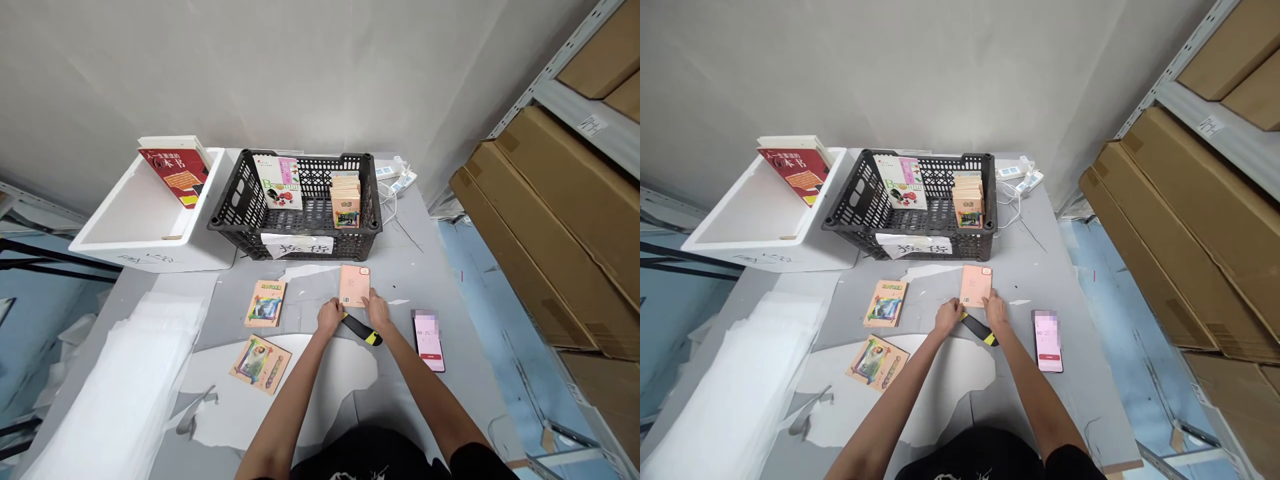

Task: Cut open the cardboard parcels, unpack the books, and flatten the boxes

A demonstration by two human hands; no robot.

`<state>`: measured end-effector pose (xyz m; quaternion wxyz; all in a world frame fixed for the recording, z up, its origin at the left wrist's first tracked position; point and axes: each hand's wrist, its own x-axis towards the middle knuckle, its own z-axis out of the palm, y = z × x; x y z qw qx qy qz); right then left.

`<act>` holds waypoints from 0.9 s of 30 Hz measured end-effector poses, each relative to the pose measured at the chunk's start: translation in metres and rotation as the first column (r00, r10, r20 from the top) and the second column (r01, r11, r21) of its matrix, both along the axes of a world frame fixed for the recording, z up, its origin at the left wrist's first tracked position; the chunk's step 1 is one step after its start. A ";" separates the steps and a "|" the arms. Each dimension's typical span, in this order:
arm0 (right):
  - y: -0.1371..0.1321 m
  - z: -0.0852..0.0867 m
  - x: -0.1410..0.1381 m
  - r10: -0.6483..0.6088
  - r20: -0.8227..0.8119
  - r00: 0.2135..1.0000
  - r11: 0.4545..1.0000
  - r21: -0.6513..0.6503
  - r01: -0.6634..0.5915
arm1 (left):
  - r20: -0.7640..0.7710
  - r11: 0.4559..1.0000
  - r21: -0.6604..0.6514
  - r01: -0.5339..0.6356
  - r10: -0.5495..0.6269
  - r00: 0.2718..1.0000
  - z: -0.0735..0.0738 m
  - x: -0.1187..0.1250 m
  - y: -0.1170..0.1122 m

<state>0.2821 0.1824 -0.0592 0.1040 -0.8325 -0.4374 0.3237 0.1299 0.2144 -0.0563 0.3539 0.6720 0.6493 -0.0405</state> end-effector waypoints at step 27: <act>-0.013 0.011 -0.044 0.132 0.143 0.981 0.915 0.364 -0.176 | -0.111 0.931 0.316 -0.180 0.225 0.968 0.026 -0.120 0.011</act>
